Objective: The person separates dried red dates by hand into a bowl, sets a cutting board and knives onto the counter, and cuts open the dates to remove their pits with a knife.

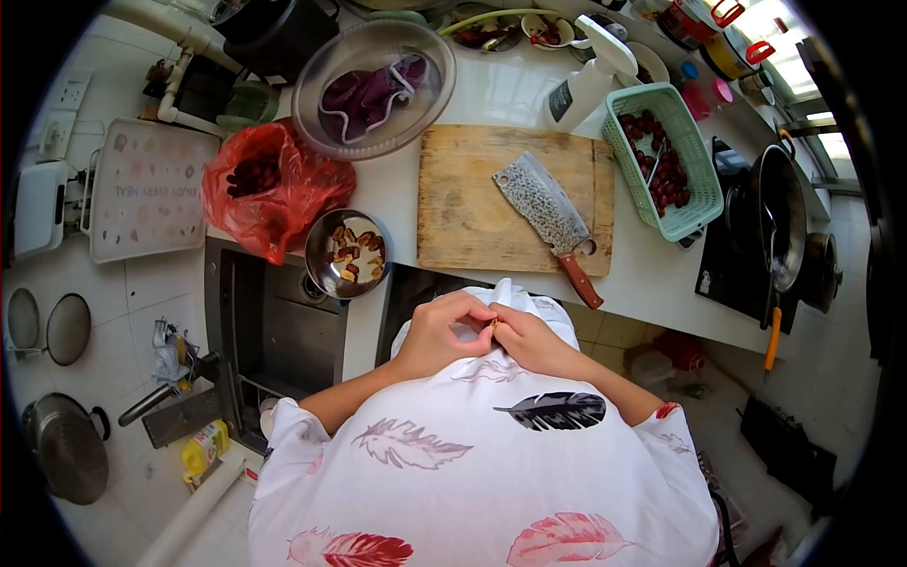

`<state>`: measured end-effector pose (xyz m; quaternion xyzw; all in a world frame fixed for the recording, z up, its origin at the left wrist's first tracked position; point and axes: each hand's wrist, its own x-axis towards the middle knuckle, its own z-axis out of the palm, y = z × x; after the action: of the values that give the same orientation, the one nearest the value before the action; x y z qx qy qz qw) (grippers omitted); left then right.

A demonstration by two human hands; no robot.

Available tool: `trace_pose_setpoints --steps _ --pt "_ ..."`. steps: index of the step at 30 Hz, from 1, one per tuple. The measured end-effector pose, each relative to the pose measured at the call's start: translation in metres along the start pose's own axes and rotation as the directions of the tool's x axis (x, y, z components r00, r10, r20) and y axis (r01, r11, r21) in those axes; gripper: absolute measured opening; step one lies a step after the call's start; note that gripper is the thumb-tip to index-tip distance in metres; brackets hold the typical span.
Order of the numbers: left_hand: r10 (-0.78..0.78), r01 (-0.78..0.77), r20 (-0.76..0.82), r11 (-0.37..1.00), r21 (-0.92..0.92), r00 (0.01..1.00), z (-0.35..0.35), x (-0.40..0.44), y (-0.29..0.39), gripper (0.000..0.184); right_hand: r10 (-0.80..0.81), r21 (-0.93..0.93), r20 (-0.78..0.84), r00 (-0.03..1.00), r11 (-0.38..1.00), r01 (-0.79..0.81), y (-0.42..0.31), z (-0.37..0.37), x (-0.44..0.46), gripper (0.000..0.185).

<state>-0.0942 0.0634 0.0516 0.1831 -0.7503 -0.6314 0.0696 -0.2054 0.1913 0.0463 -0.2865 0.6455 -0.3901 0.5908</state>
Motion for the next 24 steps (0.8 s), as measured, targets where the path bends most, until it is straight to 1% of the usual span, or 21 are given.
trace_pose_setpoints --steps 4,6,7,9,10,11,12,13,14,15,16,17,18,20,21,23,24 --pt "-0.007 0.007 -0.008 1.000 -0.013 1.000 -0.001 -0.002 -0.002 0.016 -0.002 0.028 0.016 1.000 1.000 0.002 0.000 0.000 0.002 0.025" --pt "-0.093 0.083 -0.068 0.986 -0.141 0.993 -0.004 -0.005 -0.008 0.015 0.015 0.060 0.050 0.999 0.998 -0.018 -0.002 -0.001 0.000 0.022" --pt "-0.094 0.083 -0.073 0.986 -0.142 0.993 -0.005 -0.007 -0.007 0.015 0.015 0.057 0.054 0.998 0.998 -0.019 -0.002 -0.005 0.000 0.022" --pt "-0.137 0.106 -0.104 0.961 -0.255 0.985 -0.005 -0.011 -0.004 0.015 0.041 0.243 0.232 0.972 0.965 -0.099 0.000 -0.016 0.000 0.018" --pt "-0.142 0.110 -0.111 0.960 -0.257 0.984 -0.007 -0.013 -0.003 0.015 0.114 0.316 0.315 0.942 0.923 -0.218 -0.002 -0.022 0.003 0.015" --pt "-0.180 0.134 -0.148 0.952 -0.276 0.972 -0.009 -0.014 -0.003 0.016 0.113 0.310 0.320 0.941 0.926 -0.217 -0.005 -0.023 0.006 0.015" --pt "-0.215 0.155 -0.185 0.943 -0.296 0.959 -0.012 -0.014 -0.003 0.016 0.103 0.304 0.246 0.964 0.936 -0.177 -0.008 -0.024 0.010 0.015" --pt "-0.212 0.148 -0.196 0.943 -0.299 0.957 -0.016 -0.014 -0.002 0.016 0.091 0.293 0.173 0.981 0.946 -0.139 -0.011 -0.024 0.015 0.016" --pt "-0.204 0.122 -0.259 0.946 -0.301 0.944 -0.021 -0.015 -0.001 0.017 0.106 0.173 0.069 0.992 0.978 -0.117 -0.015 -0.024 0.024 0.014" --pt "-0.197 0.096 -0.325 0.949 -0.301 0.925 -0.028 -0.017 0.002 0.018 0.105 0.159 0.082 0.991 0.980 -0.117 -0.020 -0.023 0.037 0.014" --pt "-0.199 0.103 -0.355 0.957 -0.271 0.913 -0.037 -0.019 0.007 0.018 0.031 -0.046 0.028 0.999 0.999 -0.030 -0.026 -0.021 0.054 0.013" --pt "-0.171 0.056 -0.414 0.960 -0.274 0.894 -0.042 -0.022 0.005 0.018 -0.057 -0.251 -0.006 0.998 0.966 0.054 -0.032 -0.017 0.070 0.013" --pt "-0.167 0.051 -0.439 0.963 -0.264 0.883 -0.049 -0.025 0.006 0.018 -0.063 -0.265 0.018 0.998 0.962 0.066 -0.035 -0.008 0.087 0.013" --pt "-0.164 0.041 -0.495 0.967 -0.250 0.853 -0.060 -0.031 0.009 0.018 -0.319 -0.433 0.030 0.947 0.850 0.300 -0.042 0.014 0.120 0.013" --pt "-0.140 0.015 -0.545 0.974 -0.227 0.827 -0.064 -0.034 0.009 0.017 -0.382 -0.456 0.080 0.921 0.807 0.375 -0.051 0.023 0.130 0.018" --pt "-0.114 -0.013 -0.617 0.980 -0.198 0.779 -0.073 -0.041 0.007 0.017 -0.481 -0.347 0.120 0.869 0.799 0.491 -0.053 0.042 0.156 0.022" --pt "-0.094 -0.017 -0.654 0.987 -0.160 0.751 -0.076 -0.045 0.003 0.016 -0.485 -0.347 0.147 0.862 0.791 0.504 -0.053 0.049 0.167 0.022"
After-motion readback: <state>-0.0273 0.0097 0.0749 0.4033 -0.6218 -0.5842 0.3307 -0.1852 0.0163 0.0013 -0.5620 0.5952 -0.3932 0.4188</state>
